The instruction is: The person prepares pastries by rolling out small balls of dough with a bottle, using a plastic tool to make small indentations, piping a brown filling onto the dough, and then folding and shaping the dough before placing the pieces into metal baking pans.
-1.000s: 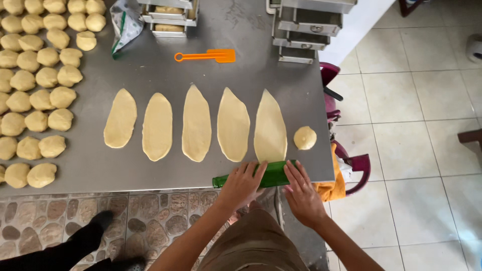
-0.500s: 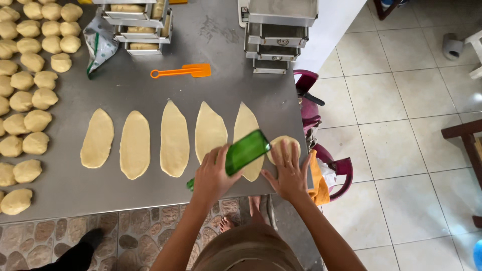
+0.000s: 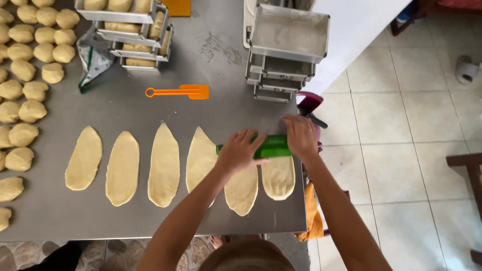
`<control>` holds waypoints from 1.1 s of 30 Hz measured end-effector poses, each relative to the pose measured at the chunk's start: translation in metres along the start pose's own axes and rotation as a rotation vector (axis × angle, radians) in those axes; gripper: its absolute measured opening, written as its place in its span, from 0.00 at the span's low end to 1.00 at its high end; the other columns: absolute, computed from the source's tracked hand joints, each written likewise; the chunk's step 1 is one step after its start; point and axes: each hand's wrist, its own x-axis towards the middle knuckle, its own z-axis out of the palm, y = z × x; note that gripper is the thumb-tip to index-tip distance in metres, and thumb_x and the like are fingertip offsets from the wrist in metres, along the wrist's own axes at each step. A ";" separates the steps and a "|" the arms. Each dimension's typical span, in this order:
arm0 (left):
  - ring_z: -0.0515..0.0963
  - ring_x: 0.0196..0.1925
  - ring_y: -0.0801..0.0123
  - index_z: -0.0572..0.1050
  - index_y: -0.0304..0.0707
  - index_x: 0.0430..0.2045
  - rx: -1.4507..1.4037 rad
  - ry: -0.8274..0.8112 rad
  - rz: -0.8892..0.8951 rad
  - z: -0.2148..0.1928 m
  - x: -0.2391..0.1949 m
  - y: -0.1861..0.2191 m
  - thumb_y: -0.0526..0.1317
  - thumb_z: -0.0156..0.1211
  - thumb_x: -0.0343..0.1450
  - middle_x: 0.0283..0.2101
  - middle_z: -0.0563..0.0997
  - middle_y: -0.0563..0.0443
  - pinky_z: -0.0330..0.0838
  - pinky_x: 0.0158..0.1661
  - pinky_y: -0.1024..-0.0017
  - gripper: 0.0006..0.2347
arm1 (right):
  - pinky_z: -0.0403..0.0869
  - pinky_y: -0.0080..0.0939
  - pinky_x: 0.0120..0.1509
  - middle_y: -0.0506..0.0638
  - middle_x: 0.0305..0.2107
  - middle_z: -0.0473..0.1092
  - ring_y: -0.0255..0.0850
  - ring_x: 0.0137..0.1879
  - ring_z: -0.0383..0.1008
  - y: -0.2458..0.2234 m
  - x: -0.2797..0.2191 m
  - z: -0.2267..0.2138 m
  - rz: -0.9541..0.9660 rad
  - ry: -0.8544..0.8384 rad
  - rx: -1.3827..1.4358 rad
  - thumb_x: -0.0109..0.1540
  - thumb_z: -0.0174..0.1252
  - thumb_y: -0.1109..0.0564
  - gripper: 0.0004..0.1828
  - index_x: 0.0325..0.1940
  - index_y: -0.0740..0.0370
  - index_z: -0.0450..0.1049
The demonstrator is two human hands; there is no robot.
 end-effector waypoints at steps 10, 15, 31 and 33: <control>0.77 0.44 0.53 0.68 0.37 0.46 -0.312 -0.313 -0.198 -0.006 -0.015 0.024 0.62 0.57 0.61 0.39 0.77 0.39 0.71 0.46 0.63 0.30 | 0.64 0.47 0.57 0.41 0.25 0.68 0.39 0.44 0.72 -0.024 -0.014 -0.029 -0.021 -0.192 -0.456 0.66 0.30 0.42 0.23 0.27 0.47 0.68; 0.76 0.42 0.53 0.67 0.30 0.44 -0.251 -0.173 -0.099 -0.010 -0.088 0.086 0.57 0.60 0.63 0.36 0.75 0.38 0.72 0.41 0.64 0.28 | 0.52 0.60 0.70 0.45 0.59 0.62 0.45 0.66 0.58 -0.062 -0.155 -0.085 -0.164 -0.151 -0.265 0.67 0.33 0.47 0.22 0.60 0.52 0.66; 0.75 0.45 0.33 0.57 0.27 0.57 -0.858 -0.446 -0.313 -0.209 -0.102 0.056 0.58 0.43 0.67 0.41 0.74 0.23 0.68 0.44 0.46 0.32 | 0.54 0.61 0.70 0.46 0.46 0.67 0.51 0.56 0.65 -0.125 -0.182 -0.071 -0.453 0.258 -0.021 0.39 0.68 0.42 0.36 0.50 0.50 0.72; 0.75 0.48 0.37 0.70 0.32 0.46 -0.890 -0.206 -0.601 -0.208 -0.084 -0.001 0.62 0.34 0.67 0.41 0.78 0.31 0.66 0.50 0.48 0.31 | 0.48 0.60 0.74 0.56 0.45 0.67 0.61 0.57 0.65 -0.156 -0.137 -0.079 -0.294 0.190 0.330 0.35 0.66 0.66 0.40 0.52 0.61 0.67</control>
